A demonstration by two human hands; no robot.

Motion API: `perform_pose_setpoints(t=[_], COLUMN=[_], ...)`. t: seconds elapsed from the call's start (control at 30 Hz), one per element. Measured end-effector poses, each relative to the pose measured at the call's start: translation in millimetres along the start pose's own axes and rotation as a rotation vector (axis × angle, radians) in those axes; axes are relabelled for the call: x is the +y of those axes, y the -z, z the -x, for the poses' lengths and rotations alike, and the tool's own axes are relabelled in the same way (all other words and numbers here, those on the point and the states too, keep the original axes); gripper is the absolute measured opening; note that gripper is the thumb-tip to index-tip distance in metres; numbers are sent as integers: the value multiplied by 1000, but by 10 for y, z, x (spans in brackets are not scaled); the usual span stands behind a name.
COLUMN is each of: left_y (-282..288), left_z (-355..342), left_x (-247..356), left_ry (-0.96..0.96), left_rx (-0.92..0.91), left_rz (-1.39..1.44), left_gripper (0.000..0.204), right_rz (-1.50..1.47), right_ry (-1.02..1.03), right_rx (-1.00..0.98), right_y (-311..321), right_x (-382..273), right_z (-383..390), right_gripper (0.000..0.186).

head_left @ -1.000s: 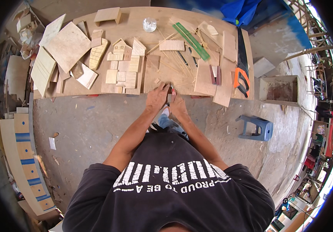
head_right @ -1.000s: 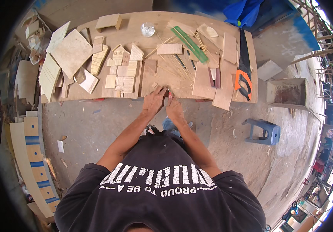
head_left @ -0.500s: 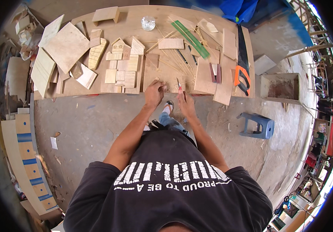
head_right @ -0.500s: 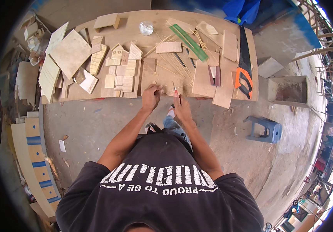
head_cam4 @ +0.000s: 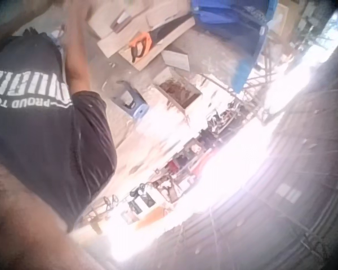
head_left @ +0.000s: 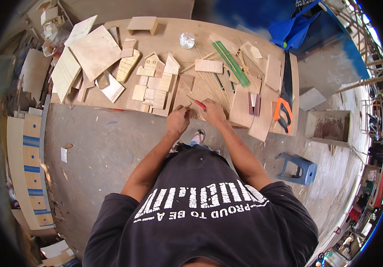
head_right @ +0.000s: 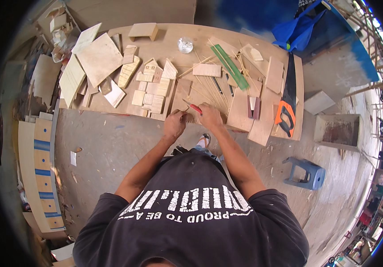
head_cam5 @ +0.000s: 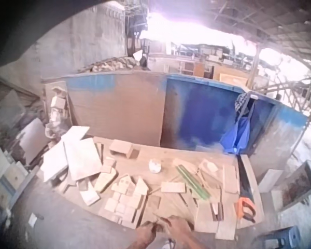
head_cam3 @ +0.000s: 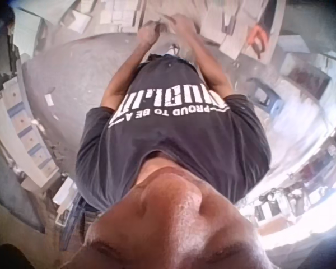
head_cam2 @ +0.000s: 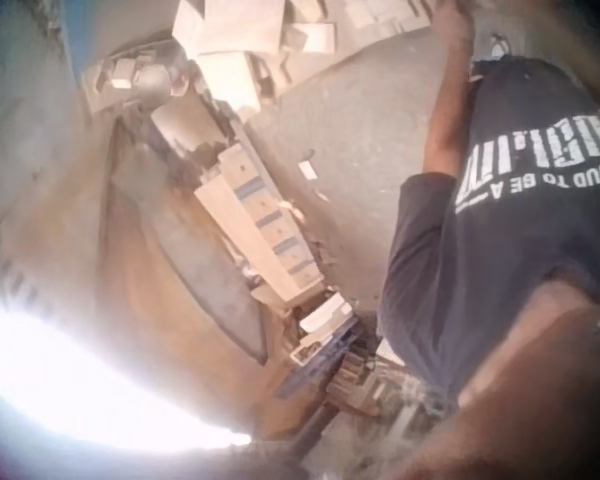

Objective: The person assembles a small wooden structure on a workbench, applying adhesive to small wooden pieces and positioning them onto a larger base.

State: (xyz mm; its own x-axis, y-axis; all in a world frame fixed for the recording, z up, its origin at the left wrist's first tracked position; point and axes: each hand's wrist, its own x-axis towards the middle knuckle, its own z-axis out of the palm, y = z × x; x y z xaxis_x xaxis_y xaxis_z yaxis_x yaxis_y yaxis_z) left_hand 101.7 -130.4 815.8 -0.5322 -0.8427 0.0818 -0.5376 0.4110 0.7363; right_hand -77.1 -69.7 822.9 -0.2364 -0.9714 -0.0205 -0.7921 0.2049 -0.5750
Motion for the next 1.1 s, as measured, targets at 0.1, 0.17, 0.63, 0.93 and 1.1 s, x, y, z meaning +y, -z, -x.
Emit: perform_pose_setpoints(t=[0.1, 0.17, 0.63, 0.93, 1.1], left_y=[-49, -93, -261, -232, -121], left_z=[-30, -72, -267, -515, -489], left_x=[67, 55, 29, 97, 40], left_ry=[-23, -34, -262, -106, -55], left_rx=[2, 0, -141, -71, -9], left_rz=[-78, -92, -372, -444, -326], left_gripper=[14, 14, 14, 8, 10], right_rz=[47, 24, -258, -369, -429], right_ry=[14, 3, -182, -259, -242], right_rx=[-30, -44, 1, 51, 7], right_y=[3, 6, 113, 91, 155], right_x=[19, 25, 372, 418, 295], right_z=[-58, -81, -207, -181, -161], right_gripper=[17, 18, 24, 19, 19])
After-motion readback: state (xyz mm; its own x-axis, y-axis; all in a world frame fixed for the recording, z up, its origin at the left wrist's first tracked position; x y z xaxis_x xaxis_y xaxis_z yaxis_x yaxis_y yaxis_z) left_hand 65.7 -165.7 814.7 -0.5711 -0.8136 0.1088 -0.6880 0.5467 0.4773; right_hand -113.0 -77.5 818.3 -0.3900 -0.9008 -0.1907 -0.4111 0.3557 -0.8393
